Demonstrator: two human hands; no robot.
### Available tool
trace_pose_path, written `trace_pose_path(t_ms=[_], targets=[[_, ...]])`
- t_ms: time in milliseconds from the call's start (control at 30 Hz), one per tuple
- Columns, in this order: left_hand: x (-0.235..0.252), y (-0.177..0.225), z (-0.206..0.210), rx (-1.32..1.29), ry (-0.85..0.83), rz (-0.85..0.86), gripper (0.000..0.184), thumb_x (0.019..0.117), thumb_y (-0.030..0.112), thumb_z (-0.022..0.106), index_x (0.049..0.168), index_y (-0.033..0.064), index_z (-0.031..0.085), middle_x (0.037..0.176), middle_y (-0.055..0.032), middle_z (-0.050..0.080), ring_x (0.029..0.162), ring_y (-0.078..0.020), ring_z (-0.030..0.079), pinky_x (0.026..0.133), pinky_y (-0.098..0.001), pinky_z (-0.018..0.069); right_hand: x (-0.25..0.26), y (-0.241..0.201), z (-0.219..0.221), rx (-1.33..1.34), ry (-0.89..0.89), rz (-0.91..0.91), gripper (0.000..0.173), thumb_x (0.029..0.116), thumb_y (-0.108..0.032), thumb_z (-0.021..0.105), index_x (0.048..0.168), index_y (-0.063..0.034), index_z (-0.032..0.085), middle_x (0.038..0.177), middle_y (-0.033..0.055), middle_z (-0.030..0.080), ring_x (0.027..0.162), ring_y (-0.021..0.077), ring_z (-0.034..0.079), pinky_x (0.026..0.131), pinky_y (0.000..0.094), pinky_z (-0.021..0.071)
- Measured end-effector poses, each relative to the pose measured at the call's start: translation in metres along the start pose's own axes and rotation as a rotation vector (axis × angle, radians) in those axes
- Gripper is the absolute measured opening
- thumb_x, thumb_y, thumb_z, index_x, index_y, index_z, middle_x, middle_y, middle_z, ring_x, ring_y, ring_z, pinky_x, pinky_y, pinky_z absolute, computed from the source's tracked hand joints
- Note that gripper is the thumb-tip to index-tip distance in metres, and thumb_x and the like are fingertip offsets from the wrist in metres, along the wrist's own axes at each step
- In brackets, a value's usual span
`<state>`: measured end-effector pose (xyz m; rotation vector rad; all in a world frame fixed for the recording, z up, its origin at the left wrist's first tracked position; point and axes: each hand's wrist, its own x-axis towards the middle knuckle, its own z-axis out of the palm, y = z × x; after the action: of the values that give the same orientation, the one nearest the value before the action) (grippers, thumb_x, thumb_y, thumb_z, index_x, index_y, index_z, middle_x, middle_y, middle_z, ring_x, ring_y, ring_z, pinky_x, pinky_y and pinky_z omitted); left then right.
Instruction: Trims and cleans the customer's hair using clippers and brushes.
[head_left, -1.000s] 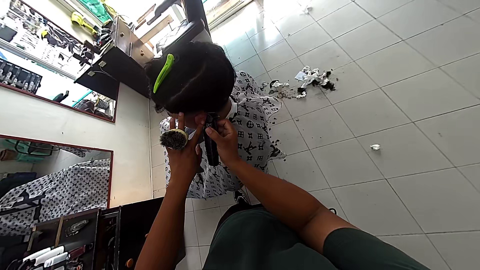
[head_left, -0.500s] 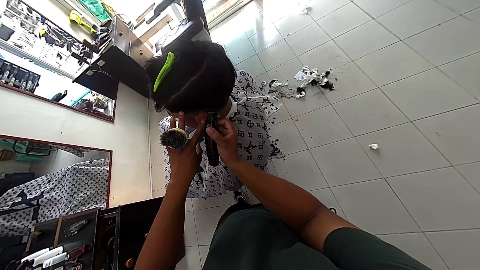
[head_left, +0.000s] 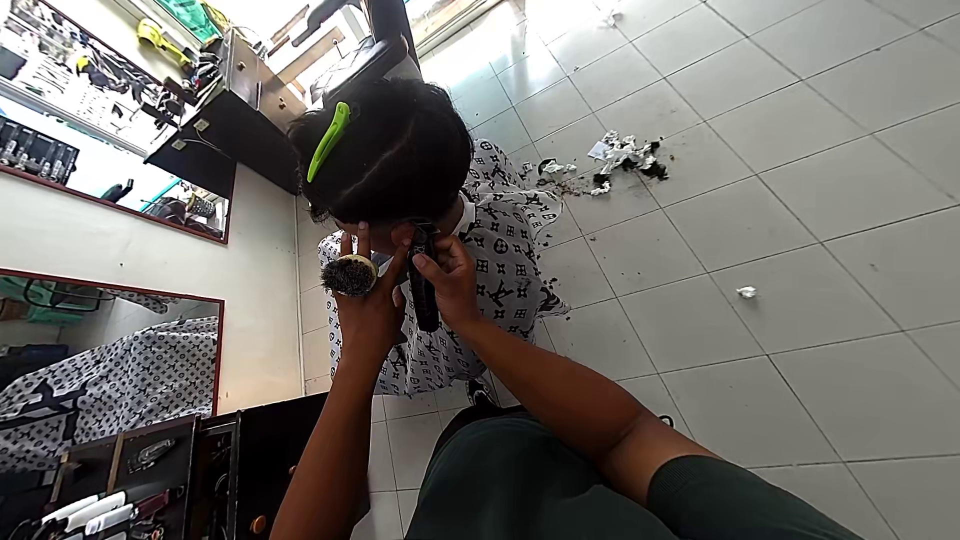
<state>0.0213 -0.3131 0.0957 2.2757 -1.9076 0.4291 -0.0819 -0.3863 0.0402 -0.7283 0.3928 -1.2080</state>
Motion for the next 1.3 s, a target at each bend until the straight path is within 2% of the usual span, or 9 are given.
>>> trace_pose_path(t_ms=[133, 300, 433, 567, 833, 1200, 1300], targets=[[-0.0002, 0.0002, -0.0004, 0.011, 0.002, 0.004, 0.069, 0.0855, 0.015, 0.073, 0.149, 0.0352, 0.055, 0.171, -0.0160, 0.015, 0.157, -0.0409, 0.011, 0.116, -0.0672, 0.0225, 0.0011, -0.0008, 0.0007, -0.003, 0.002, 0.003, 0.019, 0.0926, -0.011, 0.070, 0.105, -0.0114, 0.055, 0.084, -0.0014, 0.068, 0.072, 0.0037, 0.067, 0.066, 0.0220, 0.0579], [-0.0001, 0.0015, 0.0006, 0.003, 0.000, -0.015, 0.054, 0.0860, 0.014, 0.074, 0.138, 0.0277, 0.066, 0.171, -0.0163, 0.016, 0.157, -0.0409, 0.012, 0.117, -0.0664, 0.0215, 0.0022, -0.0048, 0.0002, -0.042, -0.056, 0.005, 0.020, 0.0921, -0.010, 0.071, 0.107, -0.0086, 0.058, 0.085, 0.0006, 0.069, 0.072, 0.0036, 0.067, 0.065, 0.0203, 0.0572], [-0.0001, 0.0010, 0.0004, 0.010, -0.015, -0.014, 0.060, 0.0863, 0.016, 0.074, 0.143, 0.0316, 0.061, 0.171, -0.0172, 0.016, 0.157, -0.0420, 0.012, 0.116, -0.0674, 0.0219, 0.0011, -0.0038, -0.0002, -0.026, -0.043, 0.002, 0.018, 0.0923, -0.010, 0.070, 0.104, -0.0103, 0.056, 0.082, -0.0011, 0.068, 0.070, 0.0024, 0.066, 0.064, 0.0196, 0.0562], [0.0003, 0.0017, -0.0014, 0.004, -0.028, -0.019, 0.071, 0.0833, 0.012, 0.076, 0.148, 0.0344, 0.057, 0.172, -0.0145, 0.011, 0.158, -0.0395, 0.009, 0.117, -0.0658, 0.0212, 0.0010, -0.0018, -0.0007, -0.011, -0.020, 0.015, 0.018, 0.0926, -0.010, 0.069, 0.105, -0.0106, 0.056, 0.083, -0.0006, 0.068, 0.070, 0.0032, 0.066, 0.064, 0.0205, 0.0566], [-0.0001, 0.0017, -0.0005, -0.018, 0.006, -0.002, 0.049, 0.0864, 0.014, 0.072, 0.135, 0.0231, 0.069, 0.171, -0.0174, 0.017, 0.157, -0.0417, 0.013, 0.117, -0.0648, 0.0228, 0.0040, -0.0070, -0.0012, -0.070, -0.086, 0.022, 0.021, 0.0912, -0.010, 0.072, 0.107, -0.0085, 0.058, 0.084, 0.0003, 0.068, 0.071, 0.0032, 0.066, 0.064, 0.0200, 0.0564], [-0.0011, 0.0019, -0.0009, -0.018, -0.009, -0.006, 0.057, 0.0859, 0.012, 0.071, 0.140, 0.0273, 0.064, 0.171, -0.0174, 0.014, 0.157, -0.0426, 0.011, 0.116, -0.0663, 0.0223, 0.0025, -0.0052, -0.0008, -0.058, -0.056, 0.011, 0.021, 0.0920, -0.011, 0.071, 0.105, -0.0100, 0.055, 0.083, -0.0009, 0.066, 0.069, 0.0018, 0.065, 0.062, 0.0186, 0.0554], [-0.0016, 0.0015, 0.0002, -0.021, 0.000, -0.009, 0.048, 0.0872, 0.015, 0.072, 0.135, 0.0236, 0.069, 0.171, -0.0165, 0.014, 0.157, -0.0405, 0.011, 0.118, -0.0646, 0.0215, 0.0036, -0.0060, -0.0003, -0.082, -0.073, 0.019, 0.022, 0.0918, -0.012, 0.072, 0.108, -0.0090, 0.057, 0.085, 0.0010, 0.068, 0.072, 0.0034, 0.066, 0.063, 0.0197, 0.0563]])
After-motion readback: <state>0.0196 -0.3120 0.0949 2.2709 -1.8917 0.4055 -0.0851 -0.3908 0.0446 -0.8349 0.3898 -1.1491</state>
